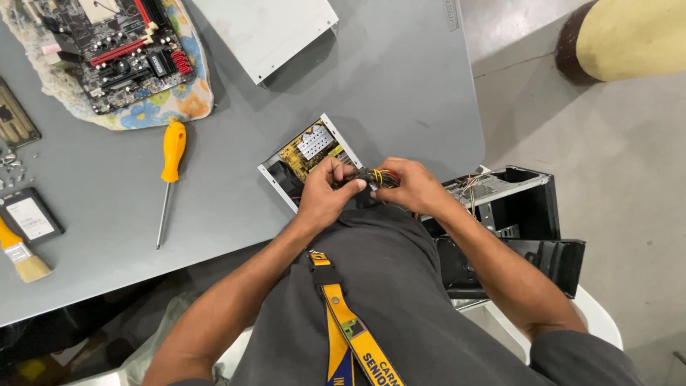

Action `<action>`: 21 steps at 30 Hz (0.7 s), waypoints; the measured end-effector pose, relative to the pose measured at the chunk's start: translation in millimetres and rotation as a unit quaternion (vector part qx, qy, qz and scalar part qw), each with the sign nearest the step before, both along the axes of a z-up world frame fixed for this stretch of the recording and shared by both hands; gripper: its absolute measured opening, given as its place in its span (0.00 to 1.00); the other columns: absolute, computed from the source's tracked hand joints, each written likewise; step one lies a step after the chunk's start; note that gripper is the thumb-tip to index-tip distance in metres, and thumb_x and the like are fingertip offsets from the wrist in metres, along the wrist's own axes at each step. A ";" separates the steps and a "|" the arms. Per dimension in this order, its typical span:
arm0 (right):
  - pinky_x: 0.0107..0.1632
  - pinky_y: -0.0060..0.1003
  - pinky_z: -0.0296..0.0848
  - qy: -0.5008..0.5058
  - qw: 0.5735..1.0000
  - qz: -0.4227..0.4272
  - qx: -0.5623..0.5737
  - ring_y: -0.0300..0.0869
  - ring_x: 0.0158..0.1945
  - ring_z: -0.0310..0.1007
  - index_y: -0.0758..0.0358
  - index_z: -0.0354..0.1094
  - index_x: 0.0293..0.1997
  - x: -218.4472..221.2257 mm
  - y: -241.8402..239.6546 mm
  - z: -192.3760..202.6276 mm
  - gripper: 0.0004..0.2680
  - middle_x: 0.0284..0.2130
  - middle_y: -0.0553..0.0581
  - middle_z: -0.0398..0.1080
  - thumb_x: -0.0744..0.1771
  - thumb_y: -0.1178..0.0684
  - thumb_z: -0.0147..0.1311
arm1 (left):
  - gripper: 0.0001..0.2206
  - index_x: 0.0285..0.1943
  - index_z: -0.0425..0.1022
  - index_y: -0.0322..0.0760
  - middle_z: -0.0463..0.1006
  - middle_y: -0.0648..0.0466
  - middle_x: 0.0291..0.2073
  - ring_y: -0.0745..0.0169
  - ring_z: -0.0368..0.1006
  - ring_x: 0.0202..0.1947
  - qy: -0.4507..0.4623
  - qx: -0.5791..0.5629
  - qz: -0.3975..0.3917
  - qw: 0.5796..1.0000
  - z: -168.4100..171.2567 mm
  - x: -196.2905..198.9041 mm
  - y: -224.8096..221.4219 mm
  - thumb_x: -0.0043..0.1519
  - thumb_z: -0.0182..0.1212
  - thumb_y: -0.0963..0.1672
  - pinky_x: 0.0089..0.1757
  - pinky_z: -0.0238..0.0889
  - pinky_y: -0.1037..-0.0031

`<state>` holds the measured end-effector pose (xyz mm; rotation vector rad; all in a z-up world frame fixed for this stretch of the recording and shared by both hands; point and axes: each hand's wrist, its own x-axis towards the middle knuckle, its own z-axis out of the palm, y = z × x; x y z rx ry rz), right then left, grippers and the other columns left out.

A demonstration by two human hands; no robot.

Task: A person disassembles a computer power supply unit by unscrewing the casing and removing the top cover to access internal components.

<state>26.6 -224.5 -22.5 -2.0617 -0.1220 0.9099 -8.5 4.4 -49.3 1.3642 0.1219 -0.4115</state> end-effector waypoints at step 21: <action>0.49 0.44 0.72 0.086 0.996 0.001 0.032 0.48 0.45 0.77 0.57 0.77 0.48 5.5 1.1 -1.2 0.17 0.38 0.56 0.78 0.58 0.48 0.74 | 0.19 0.47 0.64 0.44 0.85 0.50 0.37 0.48 0.79 0.48 0.093 0.229 -0.100 0.964 76.1 13.4 -4.3 0.56 0.73 0.47 0.51 0.66 0.54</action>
